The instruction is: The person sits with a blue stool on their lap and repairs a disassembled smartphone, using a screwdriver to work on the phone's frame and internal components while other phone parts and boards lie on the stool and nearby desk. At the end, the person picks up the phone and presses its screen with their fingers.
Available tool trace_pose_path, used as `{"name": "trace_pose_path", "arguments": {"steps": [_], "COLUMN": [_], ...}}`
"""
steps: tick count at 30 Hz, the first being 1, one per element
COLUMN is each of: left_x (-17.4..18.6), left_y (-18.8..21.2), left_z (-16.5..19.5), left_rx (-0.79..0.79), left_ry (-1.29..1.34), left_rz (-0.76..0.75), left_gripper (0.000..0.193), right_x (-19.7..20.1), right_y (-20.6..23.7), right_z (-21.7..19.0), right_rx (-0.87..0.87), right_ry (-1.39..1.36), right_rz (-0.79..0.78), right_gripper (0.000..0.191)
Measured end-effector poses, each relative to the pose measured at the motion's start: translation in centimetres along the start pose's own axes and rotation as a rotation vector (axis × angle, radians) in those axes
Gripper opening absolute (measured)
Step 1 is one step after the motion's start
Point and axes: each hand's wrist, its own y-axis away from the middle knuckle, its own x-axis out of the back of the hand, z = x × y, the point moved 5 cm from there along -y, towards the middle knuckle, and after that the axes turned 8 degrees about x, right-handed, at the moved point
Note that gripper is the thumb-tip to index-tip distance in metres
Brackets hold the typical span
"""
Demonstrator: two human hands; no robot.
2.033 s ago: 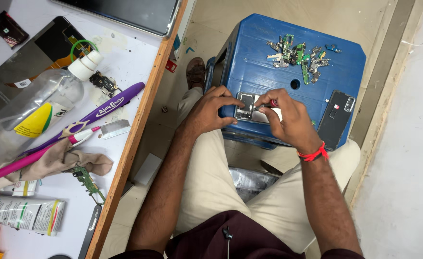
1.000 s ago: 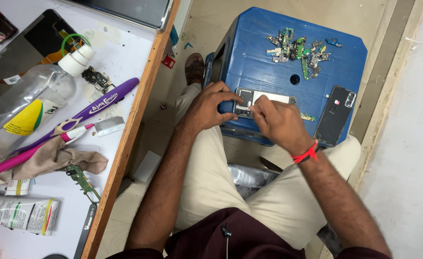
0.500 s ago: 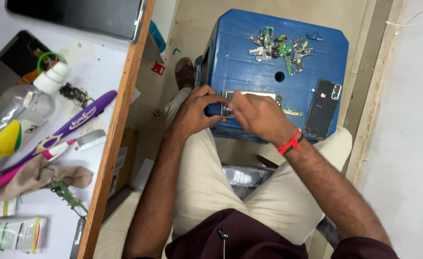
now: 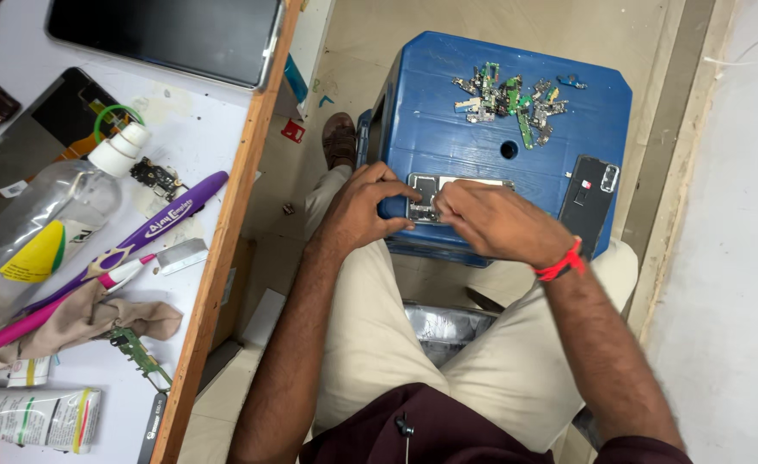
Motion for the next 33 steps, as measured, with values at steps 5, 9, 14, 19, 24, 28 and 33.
{"name": "trace_pose_path", "arguments": {"steps": [5, 9, 14, 19, 24, 28, 33], "left_x": [0.0, 0.0, -0.1, -0.1, 0.0, 0.1, 0.0], "left_y": [0.0, 0.0, 0.0, -0.1, 0.0, 0.1, -0.1], "left_z": [0.0, -0.2, -0.3, -0.3, -0.2, -0.3, -0.5], "left_rx": [0.01, 0.025, 0.043, 0.037, 0.027, 0.009, 0.018], "left_ry": [-0.008, -0.017, -0.005, -0.003, 0.004, 0.017, 0.006], "left_rz": [-0.006, -0.007, -0.017, -0.027, -0.006, -0.003, -0.008], "left_gripper": [0.05, 0.05, 0.05, 0.05, 0.051, 0.051, 0.052], "right_x": [-0.4, -1.3, -0.3, -0.6, 0.2, 0.1, -0.5], "right_y": [-0.1, -0.2, 0.2, 0.1, -0.5, -0.7, -0.4], "right_z": [0.4, 0.1, -1.1, 0.8, -1.1, -1.5, -0.8], "right_rx": [-0.102, -0.181, 0.038, -0.435, -0.007, 0.019, -0.149], "right_ry": [0.085, 0.121, -0.051, 0.138, -0.028, 0.04, 0.08], "right_rz": [-0.026, 0.004, -0.004, 0.009, -0.025, 0.024, 0.026], "right_gripper": [0.024, 0.022, 0.012, 0.025, 0.015, 0.03, 0.016]}}
